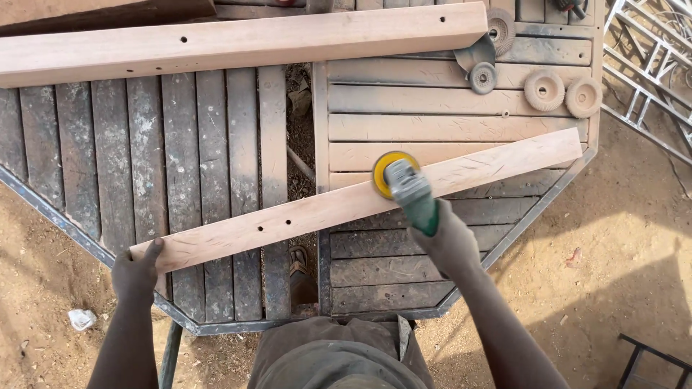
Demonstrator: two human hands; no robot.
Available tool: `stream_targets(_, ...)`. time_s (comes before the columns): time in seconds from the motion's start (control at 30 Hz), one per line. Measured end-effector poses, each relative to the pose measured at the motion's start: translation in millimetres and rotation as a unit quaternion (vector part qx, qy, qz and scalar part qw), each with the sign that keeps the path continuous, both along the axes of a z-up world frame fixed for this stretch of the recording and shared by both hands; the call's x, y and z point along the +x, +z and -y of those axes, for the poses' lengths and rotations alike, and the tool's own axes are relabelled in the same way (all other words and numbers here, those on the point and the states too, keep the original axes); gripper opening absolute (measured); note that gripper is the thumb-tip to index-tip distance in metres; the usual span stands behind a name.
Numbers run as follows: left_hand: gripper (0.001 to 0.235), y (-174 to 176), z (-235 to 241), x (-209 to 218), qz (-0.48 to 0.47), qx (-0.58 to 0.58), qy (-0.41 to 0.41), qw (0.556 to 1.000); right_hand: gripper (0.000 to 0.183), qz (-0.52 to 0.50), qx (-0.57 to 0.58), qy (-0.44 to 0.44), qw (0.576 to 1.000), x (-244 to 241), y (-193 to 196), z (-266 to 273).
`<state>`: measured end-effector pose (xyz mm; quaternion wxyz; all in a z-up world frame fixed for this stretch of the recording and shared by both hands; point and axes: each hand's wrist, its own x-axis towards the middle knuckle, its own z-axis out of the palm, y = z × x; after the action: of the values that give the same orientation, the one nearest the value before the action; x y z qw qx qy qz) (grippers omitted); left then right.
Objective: Sanding a wooden plank using an angle grinder with a sanding disc
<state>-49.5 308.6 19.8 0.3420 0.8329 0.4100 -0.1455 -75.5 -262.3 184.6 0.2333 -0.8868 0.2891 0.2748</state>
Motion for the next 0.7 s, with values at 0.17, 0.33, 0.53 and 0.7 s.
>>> stream_targets(0.17, 0.066, 11, 7, 13, -0.018, -0.017, 0.035, 0.999, 0.065, 0.006, -0.029, 0.164, 0.986, -11, -1, -15)
stream_targets(0.33, 0.08, 19, 13, 14, -0.03, -0.024, 0.042, 0.998, 0.059, 0.011, -0.05, 0.012, 0.999, -21, -12, 55)
stream_targets(0.53, 0.057, 12, 32, 0, -0.001, -0.013, -0.011, 1.0, 0.063, 0.102, -0.108, -0.204, 0.967, -38, -28, 150)
stream_targets(0.7, 0.045, 5, 102, -7, 0.053, -0.069, -0.006, 0.996, 0.07, 0.077, -0.054, -0.205, 0.974, -33, -10, 87)
